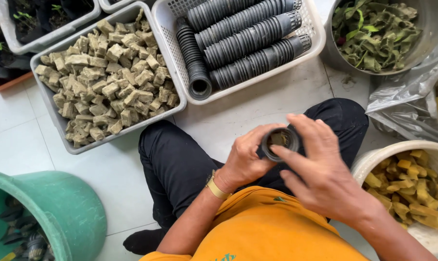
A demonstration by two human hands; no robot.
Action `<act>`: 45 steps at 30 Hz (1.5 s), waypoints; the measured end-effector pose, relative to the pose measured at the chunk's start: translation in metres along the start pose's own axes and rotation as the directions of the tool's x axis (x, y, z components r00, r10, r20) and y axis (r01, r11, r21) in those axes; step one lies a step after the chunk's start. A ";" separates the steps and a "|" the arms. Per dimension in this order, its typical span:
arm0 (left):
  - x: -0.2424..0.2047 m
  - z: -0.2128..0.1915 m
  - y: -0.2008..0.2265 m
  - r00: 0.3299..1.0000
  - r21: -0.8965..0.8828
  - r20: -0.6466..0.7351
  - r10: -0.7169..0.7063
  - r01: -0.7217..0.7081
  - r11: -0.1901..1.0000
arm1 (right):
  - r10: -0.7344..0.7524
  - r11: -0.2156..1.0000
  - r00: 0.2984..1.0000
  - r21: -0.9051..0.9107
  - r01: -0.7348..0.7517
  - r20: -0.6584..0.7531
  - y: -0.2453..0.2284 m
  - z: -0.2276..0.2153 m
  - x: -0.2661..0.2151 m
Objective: Prepping hydroponic planting supplies by wrapping cubes in foam or material.
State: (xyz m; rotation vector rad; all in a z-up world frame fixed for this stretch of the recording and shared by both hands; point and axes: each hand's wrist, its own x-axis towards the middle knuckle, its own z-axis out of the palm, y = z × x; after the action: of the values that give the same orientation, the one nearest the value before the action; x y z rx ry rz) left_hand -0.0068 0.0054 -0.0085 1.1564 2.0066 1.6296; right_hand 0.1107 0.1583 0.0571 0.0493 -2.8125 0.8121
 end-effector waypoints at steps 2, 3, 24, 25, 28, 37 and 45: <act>0.001 -0.009 -0.002 1.000 -0.072 0.012 -0.028 0.029 0.997 | -0.008 1.000 1.000 0.027 0.009 -0.026 0.000 -0.015 0.003; 0.002 -0.013 -0.003 0.998 -0.143 0.033 -0.050 0.054 0.988 | -0.009 0.999 0.998 0.053 0.013 -0.059 0.001 -0.023 0.005; 0.001 -0.025 0.005 0.903 -0.559 0.418 -0.095 0.339 0.757 | 0.061 0.954 0.993 0.298 -0.028 -0.101 0.004 -0.022 0.002; -0.001 -0.023 0.006 0.905 -0.561 0.414 -0.097 0.337 0.756 | 0.057 0.954 0.994 0.299 -0.025 -0.097 0.005 -0.019 -0.001; -0.005 -0.016 0.012 0.866 -0.697 0.488 -0.112 0.464 0.546 | 0.047 0.880 0.991 0.475 0.019 -0.126 0.008 -0.015 -0.009; -0.014 -0.005 0.025 0.944 -0.821 0.245 -0.219 0.322 0.471 | 0.095 0.651 0.974 0.753 0.094 -0.204 0.014 -0.014 -0.011; -0.012 -0.021 0.039 0.997 -0.377 0.072 -0.006 0.033 0.925 | 0.009 0.769 0.983 0.630 0.112 -0.186 0.009 -0.022 -0.004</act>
State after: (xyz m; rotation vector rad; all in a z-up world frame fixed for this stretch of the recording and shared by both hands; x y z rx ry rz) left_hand 0.0013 -0.0166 0.0308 1.0261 1.5597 1.8348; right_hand 0.1182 0.1773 0.0703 0.1510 -2.2258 1.6339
